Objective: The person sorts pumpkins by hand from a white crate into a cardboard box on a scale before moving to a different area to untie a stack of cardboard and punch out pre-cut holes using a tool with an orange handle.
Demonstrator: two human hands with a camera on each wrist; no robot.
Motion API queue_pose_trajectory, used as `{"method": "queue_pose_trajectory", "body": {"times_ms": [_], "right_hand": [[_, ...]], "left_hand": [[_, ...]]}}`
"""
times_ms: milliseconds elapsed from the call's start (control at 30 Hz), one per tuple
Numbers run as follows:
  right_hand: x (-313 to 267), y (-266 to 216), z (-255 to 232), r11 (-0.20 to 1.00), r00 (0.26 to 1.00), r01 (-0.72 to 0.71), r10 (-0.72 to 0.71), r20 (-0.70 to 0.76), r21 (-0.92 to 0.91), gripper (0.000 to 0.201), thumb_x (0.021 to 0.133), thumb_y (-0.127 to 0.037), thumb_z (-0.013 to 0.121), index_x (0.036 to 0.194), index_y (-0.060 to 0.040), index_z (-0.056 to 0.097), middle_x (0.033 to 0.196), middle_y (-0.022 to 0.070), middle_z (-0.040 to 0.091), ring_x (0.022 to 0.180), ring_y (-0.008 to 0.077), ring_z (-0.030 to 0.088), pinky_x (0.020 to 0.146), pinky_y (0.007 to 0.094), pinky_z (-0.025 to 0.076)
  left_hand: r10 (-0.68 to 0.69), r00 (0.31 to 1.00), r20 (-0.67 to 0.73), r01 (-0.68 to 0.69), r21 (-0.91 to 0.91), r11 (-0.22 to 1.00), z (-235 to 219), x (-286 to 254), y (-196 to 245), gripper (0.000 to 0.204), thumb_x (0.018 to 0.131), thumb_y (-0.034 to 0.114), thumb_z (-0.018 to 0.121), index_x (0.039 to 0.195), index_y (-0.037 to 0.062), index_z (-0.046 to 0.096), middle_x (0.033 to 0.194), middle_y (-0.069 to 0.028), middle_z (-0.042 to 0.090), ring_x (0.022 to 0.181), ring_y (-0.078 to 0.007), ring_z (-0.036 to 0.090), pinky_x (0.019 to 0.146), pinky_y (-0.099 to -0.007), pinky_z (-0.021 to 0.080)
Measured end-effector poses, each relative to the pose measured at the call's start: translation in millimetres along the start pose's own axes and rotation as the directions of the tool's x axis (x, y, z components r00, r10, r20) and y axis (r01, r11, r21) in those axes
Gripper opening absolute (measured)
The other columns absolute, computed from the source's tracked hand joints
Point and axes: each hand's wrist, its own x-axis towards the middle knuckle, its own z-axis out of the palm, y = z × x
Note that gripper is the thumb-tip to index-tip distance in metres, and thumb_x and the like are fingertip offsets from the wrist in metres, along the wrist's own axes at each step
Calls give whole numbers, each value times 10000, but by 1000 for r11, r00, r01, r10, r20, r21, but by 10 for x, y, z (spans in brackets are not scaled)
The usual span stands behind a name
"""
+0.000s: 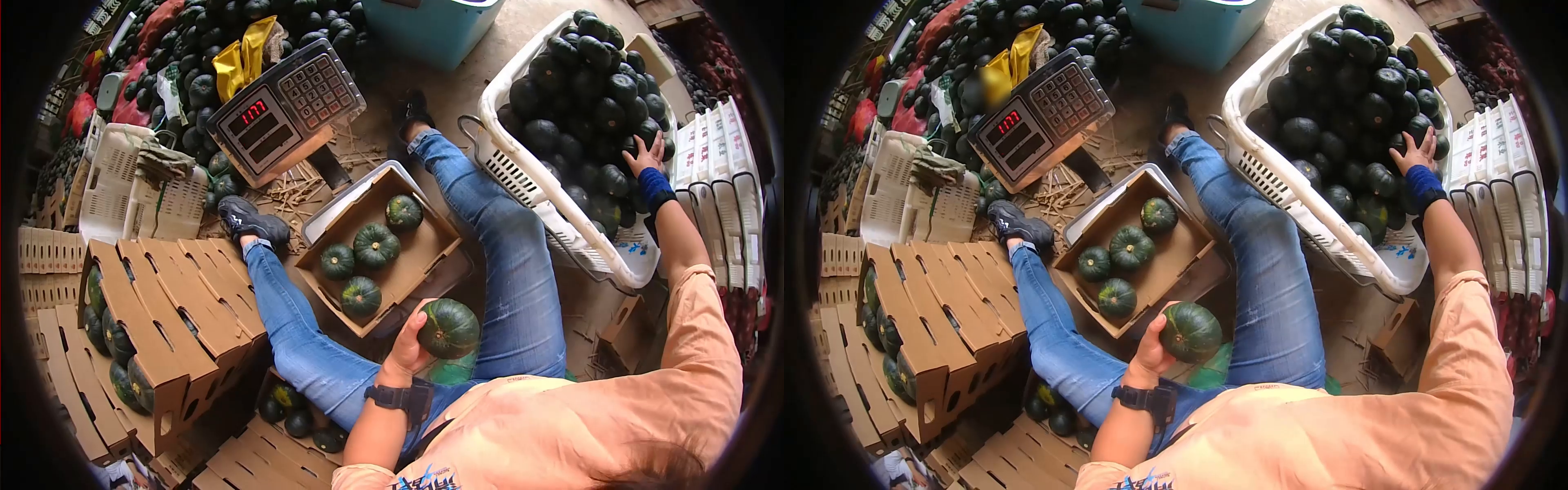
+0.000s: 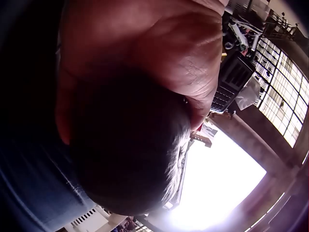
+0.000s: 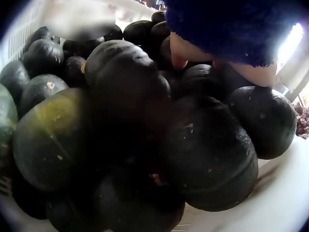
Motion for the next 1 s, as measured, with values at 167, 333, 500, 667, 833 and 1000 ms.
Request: {"method": "queue_pose_trajectory", "body": {"times_ms": [167, 333, 500, 667, 833, 1000], "right_hand": [[516, 207, 692, 914, 925, -43, 189, -329, 403, 739, 744, -551, 622, 1381, -368, 296, 1410, 171, 254, 1312, 356, 254, 1069, 455, 243], [884, 473, 684, 856, 964, -47, 174, -201, 515, 799, 687, -558, 683, 1368, -334, 330, 1321, 173, 421, 1249, 319, 392, 1014, 439, 341], [1008, 631, 570, 735, 993, -83, 118, -6, 673, 796, 673, -530, 712, 1344, -258, 381, 1269, 206, 479, 1171, 343, 477, 983, 404, 387], [805, 571, 448, 712, 992, 119, -63, -105, 692, 735, 675, -455, 738, 1308, -262, 418, 1231, 207, 476, 1144, 350, 487, 982, 409, 390], [582, 461, 150, 460, 941, 265, -313, -125, 847, 676, 724, -358, 720, 1311, -219, 414, 1207, 159, 496, 1102, 284, 510, 964, 370, 406], [-363, 121, -1153, -307, 786, -408, -597, 160, 860, 666, 795, -361, 652, 1368, -189, 359, 1257, 140, 484, 1096, 191, 526, 803, 389, 515]], "left_hand": [[-12, 999, -41, 11, -32, 999, -63, 47, 3, 434, 886, 399, 494, 1149, 54, 472, 1064, -113, 584, 987, -240, 585, 891, -413, 475], [-17, 997, -72, 14, -39, 999, -84, 88, -4, 432, 888, 417, 475, 1120, 53, 495, 1051, -110, 591, 980, -234, 586, 887, -409, 475], [-1, 984, -177, -9, -52, 999, -130, 112, -19, 411, 890, 412, 466, 1089, 56, 518, 1037, -105, 598, 962, -227, 587, 876, -395, 477], [8, 968, -252, -29, -79, 996, -168, 134, -15, 384, 890, 394, 467, 1075, 64, 527, 1024, -94, 606, 959, -225, 587, 867, -390, 478], [37, 955, -294, -63, -78, 995, -190, 119, -21, 410, 891, 406, 457, 1082, 57, 559, 1037, -104, 624, 958, -244, 598, 876, -411, 472], [73, 955, -286, -117, -139, 983, -184, 13, 16, 468, 891, 430, 431, 1079, 33, 591, 1042, -122, 638, 964, -262, 605, 885, -419, 468]]}}
